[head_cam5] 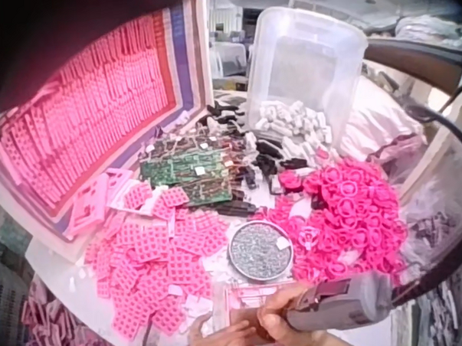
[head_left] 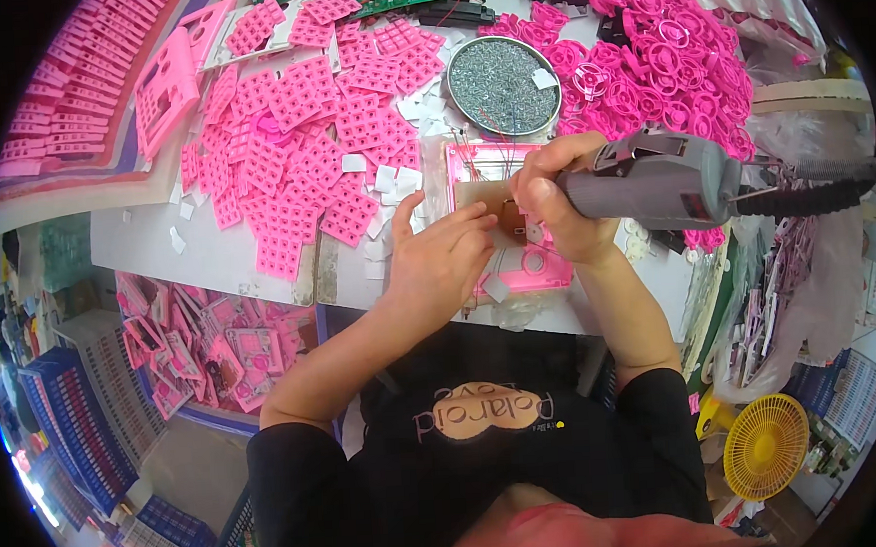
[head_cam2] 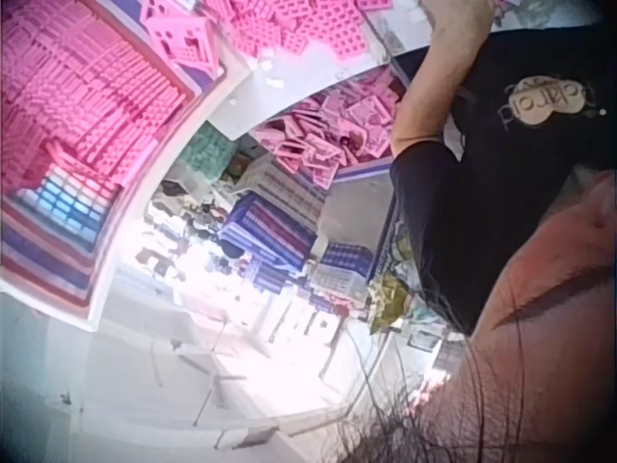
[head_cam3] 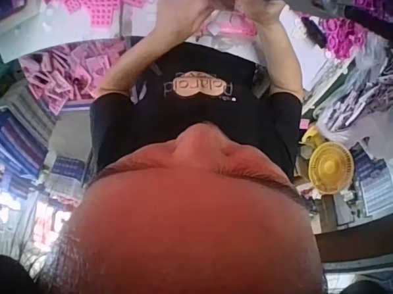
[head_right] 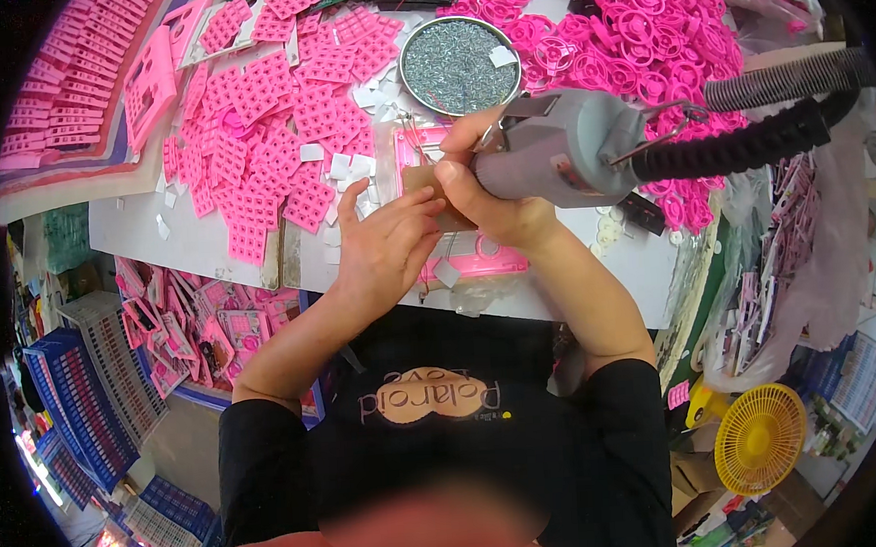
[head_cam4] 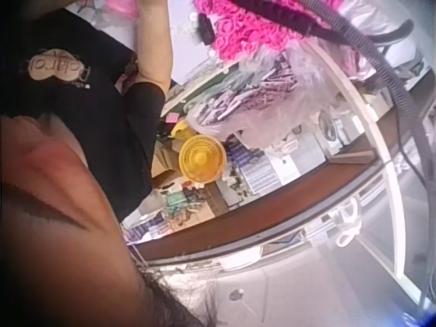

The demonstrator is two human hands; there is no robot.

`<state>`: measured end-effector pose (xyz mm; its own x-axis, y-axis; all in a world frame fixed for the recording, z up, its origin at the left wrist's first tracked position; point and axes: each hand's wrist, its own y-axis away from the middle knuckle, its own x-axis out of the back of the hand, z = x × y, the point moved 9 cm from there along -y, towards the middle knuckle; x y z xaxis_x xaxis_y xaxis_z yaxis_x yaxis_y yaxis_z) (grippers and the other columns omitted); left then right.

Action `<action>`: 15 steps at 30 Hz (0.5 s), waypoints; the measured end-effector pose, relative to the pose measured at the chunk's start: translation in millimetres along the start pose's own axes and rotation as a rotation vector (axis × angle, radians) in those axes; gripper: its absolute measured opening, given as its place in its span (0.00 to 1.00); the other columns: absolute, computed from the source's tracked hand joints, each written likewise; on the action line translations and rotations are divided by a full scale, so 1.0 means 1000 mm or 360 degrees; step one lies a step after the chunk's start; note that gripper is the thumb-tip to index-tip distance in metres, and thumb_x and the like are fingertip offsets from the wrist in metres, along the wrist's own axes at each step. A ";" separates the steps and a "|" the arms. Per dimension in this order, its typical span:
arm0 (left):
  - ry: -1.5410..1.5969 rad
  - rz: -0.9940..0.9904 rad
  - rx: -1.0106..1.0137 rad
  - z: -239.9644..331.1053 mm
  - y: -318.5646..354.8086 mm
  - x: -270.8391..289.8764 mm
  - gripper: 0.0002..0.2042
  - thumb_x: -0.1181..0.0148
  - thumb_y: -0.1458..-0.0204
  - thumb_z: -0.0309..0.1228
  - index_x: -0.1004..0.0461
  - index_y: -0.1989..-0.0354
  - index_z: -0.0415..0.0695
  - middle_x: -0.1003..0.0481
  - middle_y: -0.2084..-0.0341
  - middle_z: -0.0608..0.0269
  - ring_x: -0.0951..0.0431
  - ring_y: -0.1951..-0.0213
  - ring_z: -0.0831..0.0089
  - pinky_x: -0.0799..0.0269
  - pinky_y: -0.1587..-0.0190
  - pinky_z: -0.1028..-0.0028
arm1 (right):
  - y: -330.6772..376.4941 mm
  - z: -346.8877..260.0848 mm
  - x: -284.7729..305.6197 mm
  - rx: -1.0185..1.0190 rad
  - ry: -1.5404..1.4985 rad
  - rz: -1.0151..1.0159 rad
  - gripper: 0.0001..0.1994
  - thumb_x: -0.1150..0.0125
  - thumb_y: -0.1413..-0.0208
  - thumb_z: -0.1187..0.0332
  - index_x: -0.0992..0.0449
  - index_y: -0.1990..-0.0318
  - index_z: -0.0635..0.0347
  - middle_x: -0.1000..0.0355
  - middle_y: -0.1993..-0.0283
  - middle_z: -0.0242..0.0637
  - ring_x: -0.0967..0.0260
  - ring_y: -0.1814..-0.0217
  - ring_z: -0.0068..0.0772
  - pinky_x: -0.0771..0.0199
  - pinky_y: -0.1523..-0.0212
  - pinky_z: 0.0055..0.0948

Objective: Assembling and gluing components inside a pink toy electronic device.

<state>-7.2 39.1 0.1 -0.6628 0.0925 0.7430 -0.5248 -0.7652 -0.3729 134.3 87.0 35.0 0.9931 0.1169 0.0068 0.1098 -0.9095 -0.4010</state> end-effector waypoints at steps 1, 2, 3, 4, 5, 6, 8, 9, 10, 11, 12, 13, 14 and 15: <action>0.0004 0.0006 0.0003 0.000 0.000 0.000 0.08 0.33 0.48 0.28 0.27 0.64 0.49 0.18 0.54 0.71 0.22 0.44 0.73 0.54 0.33 0.47 | -0.001 0.000 0.000 0.0015 0.0017 -0.0006 0.13 0.40 0.40 0.75 0.37 0.53 0.59 0.31 0.74 0.38 0.36 0.76 0.26 0.27 0.68 0.35; 0.0006 0.0016 0.0000 0.000 0.000 0.000 0.08 0.33 0.49 0.28 0.27 0.64 0.49 0.18 0.55 0.71 0.22 0.44 0.73 0.54 0.33 0.47 | -0.002 -0.001 -0.001 0.0022 0.0031 0.0002 0.13 0.39 0.40 0.75 0.37 0.53 0.59 0.31 0.74 0.38 0.35 0.76 0.26 0.27 0.67 0.35; 0.0009 0.0026 -0.0003 0.000 -0.001 0.001 0.08 0.32 0.49 0.28 0.27 0.65 0.49 0.18 0.55 0.71 0.22 0.44 0.73 0.54 0.33 0.48 | -0.002 -0.001 0.000 0.0030 0.0046 0.0011 0.13 0.39 0.40 0.75 0.37 0.53 0.59 0.31 0.74 0.38 0.35 0.76 0.26 0.26 0.67 0.35; 0.0012 0.0036 -0.0006 0.000 -0.001 0.001 0.08 0.32 0.49 0.28 0.27 0.65 0.49 0.18 0.55 0.71 0.22 0.44 0.74 0.54 0.34 0.48 | -0.002 -0.002 0.001 0.0030 0.0057 0.0029 0.13 0.39 0.40 0.75 0.37 0.53 0.59 0.31 0.74 0.38 0.35 0.76 0.26 0.26 0.67 0.35; 0.0010 0.0035 -0.0009 0.000 0.000 0.001 0.09 0.32 0.50 0.29 0.27 0.65 0.49 0.18 0.55 0.71 0.22 0.44 0.74 0.54 0.34 0.48 | -0.003 -0.002 0.001 0.0033 0.0064 0.0028 0.13 0.39 0.40 0.75 0.37 0.53 0.59 0.31 0.74 0.38 0.35 0.76 0.26 0.26 0.67 0.35; 0.0009 0.0035 -0.0012 0.000 0.000 0.001 0.09 0.31 0.50 0.29 0.27 0.65 0.49 0.18 0.55 0.71 0.22 0.44 0.74 0.53 0.34 0.48 | -0.003 -0.002 0.001 0.0037 0.0071 0.0028 0.13 0.39 0.40 0.75 0.36 0.53 0.59 0.31 0.74 0.38 0.35 0.76 0.26 0.26 0.67 0.35; -0.0004 0.0038 -0.0022 0.000 0.000 0.001 0.09 0.31 0.50 0.29 0.27 0.66 0.49 0.18 0.55 0.70 0.22 0.45 0.74 0.53 0.34 0.48 | -0.002 -0.001 -0.001 0.0040 0.0068 0.0001 0.12 0.39 0.40 0.75 0.36 0.53 0.59 0.31 0.74 0.38 0.35 0.76 0.25 0.25 0.67 0.35; -0.0015 0.0042 -0.0028 0.001 0.000 0.001 0.09 0.31 0.50 0.29 0.27 0.66 0.49 0.18 0.55 0.70 0.21 0.45 0.74 0.53 0.34 0.48 | -0.002 -0.001 -0.002 0.0037 0.0059 -0.0009 0.12 0.39 0.40 0.75 0.36 0.53 0.60 0.31 0.73 0.38 0.35 0.76 0.25 0.25 0.67 0.34; -0.0027 0.0045 -0.0034 0.002 -0.001 0.002 0.10 0.31 0.50 0.30 0.28 0.66 0.49 0.18 0.55 0.69 0.21 0.46 0.73 0.53 0.35 0.48 | -0.003 -0.001 -0.003 0.0021 0.0036 -0.0017 0.12 0.39 0.41 0.76 0.36 0.54 0.60 0.30 0.73 0.38 0.34 0.76 0.25 0.26 0.67 0.33; -0.0027 0.0062 -0.0035 0.003 -0.001 0.002 0.10 0.30 0.51 0.29 0.27 0.66 0.49 0.18 0.55 0.69 0.21 0.46 0.73 0.52 0.35 0.48 | -0.004 -0.001 -0.006 -0.0018 0.0036 -0.0038 0.12 0.39 0.41 0.77 0.35 0.55 0.61 0.30 0.73 0.38 0.34 0.75 0.25 0.26 0.67 0.32; -0.0028 0.0078 -0.0036 0.004 -0.002 0.003 0.10 0.30 0.51 0.29 0.27 0.66 0.49 0.18 0.55 0.68 0.20 0.47 0.73 0.52 0.35 0.49 | -0.006 -0.001 -0.009 -0.0055 0.0037 -0.0058 0.11 0.39 0.42 0.78 0.35 0.55 0.61 0.30 0.73 0.38 0.33 0.74 0.25 0.26 0.68 0.30; -0.0028 0.0094 -0.0038 0.004 -0.002 0.004 0.09 0.30 0.52 0.29 0.27 0.67 0.48 0.18 0.55 0.67 0.20 0.48 0.72 0.52 0.35 0.49 | -0.008 -0.004 -0.013 -0.0108 0.0061 -0.0092 0.11 0.39 0.42 0.79 0.34 0.56 0.61 0.30 0.72 0.38 0.33 0.74 0.25 0.27 0.68 0.29; -0.0012 0.0100 -0.0035 0.003 -0.002 0.004 0.09 0.30 0.53 0.29 0.26 0.67 0.48 0.18 0.55 0.67 0.20 0.49 0.72 0.52 0.36 0.49 | -0.009 -0.005 -0.015 -0.0103 0.0114 -0.0104 0.11 0.39 0.43 0.80 0.34 0.57 0.62 0.29 0.72 0.38 0.32 0.73 0.25 0.27 0.68 0.28; 0.0005 0.0106 -0.0032 0.003 -0.001 0.004 0.09 0.30 0.53 0.29 0.26 0.67 0.48 0.18 0.55 0.66 0.20 0.49 0.72 0.52 0.36 0.49 | -0.009 -0.007 -0.018 -0.0100 0.0165 -0.0115 0.11 0.39 0.44 0.81 0.34 0.57 0.62 0.29 0.71 0.38 0.32 0.73 0.25 0.28 0.68 0.27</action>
<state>-7.6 38.8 5.2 -0.6982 0.0438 0.7146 -0.4902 -0.7566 -0.4327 116.1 90.3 44.8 0.9811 0.1440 0.1296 0.1802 -0.9237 -0.3381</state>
